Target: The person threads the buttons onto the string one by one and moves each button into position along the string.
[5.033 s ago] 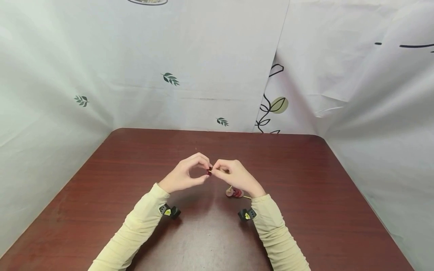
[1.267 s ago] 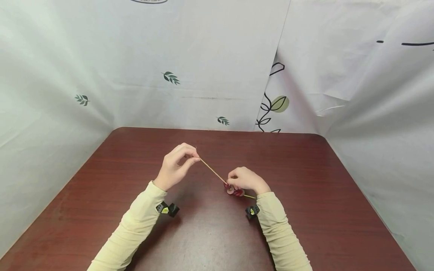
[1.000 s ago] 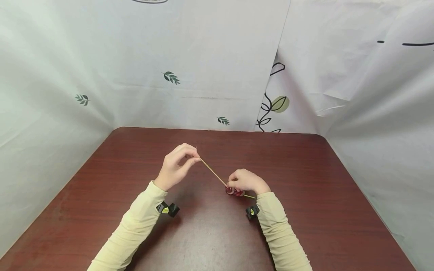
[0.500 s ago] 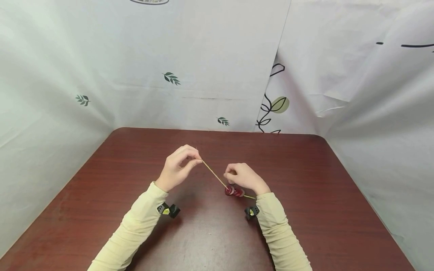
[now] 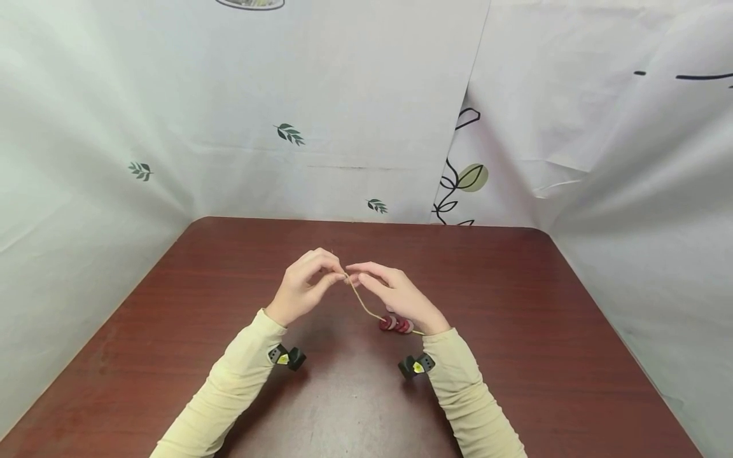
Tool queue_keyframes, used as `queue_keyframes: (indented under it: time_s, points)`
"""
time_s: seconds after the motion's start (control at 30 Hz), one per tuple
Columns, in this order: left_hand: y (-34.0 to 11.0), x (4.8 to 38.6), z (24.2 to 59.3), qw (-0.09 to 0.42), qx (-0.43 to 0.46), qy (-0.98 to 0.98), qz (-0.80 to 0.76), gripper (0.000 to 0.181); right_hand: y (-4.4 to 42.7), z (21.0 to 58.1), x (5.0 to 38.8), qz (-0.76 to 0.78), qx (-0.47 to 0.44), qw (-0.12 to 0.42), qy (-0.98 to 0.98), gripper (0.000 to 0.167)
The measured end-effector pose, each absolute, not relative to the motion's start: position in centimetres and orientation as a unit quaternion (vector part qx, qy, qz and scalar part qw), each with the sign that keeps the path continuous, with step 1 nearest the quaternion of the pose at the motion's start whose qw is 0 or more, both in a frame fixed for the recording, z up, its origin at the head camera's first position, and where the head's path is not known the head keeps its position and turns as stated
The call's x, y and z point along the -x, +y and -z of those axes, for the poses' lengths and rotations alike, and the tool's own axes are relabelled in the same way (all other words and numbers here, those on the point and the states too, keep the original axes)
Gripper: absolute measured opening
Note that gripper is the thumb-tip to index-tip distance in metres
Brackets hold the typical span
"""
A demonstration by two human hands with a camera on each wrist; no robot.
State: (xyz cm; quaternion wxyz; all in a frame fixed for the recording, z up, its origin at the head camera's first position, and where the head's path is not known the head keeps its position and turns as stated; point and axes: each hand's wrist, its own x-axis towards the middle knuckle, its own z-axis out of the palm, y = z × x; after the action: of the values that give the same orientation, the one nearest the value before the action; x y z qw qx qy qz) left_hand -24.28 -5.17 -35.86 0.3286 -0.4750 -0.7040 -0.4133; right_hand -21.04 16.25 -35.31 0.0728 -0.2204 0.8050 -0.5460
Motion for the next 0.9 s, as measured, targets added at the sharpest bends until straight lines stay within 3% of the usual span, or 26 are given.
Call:
queue_keyframes:
  time_s: [0.13, 0.37, 0.47, 0.63, 0.9]
  points:
    - [-5.1, 24.3, 36.0, 0.326, 0.477, -0.707, 0.409, 0.01, 16.2, 35.0, 20.8, 0.574, 0.221, 0.1, 0.782, 0.028]
    - [-4.9, 24.4, 36.4, 0.311, 0.481, -0.712, 0.406, 0.017, 16.4, 35.0, 20.9, 0.548, 0.218, 0.053, 0.806, 0.018]
    - [-4.7, 24.4, 36.5, 0.269, 0.477, -0.733, 0.405, 0.022, 16.6, 35.2, 21.0, 0.547, 0.218, 0.044, 0.807, 0.015]
    - [-4.4, 24.1, 36.7, 0.173, 0.454, -0.786, 0.383, 0.052, 17.0, 35.5, 21.3, 0.534, 0.22, 0.034, 0.815, 0.015]
    - [-3.8, 24.2, 37.8, 0.052, 0.431, -0.829, 0.353, 0.08, 17.8, 35.3, 21.6, 0.504, 0.242, 0.085, 0.824, 0.016]
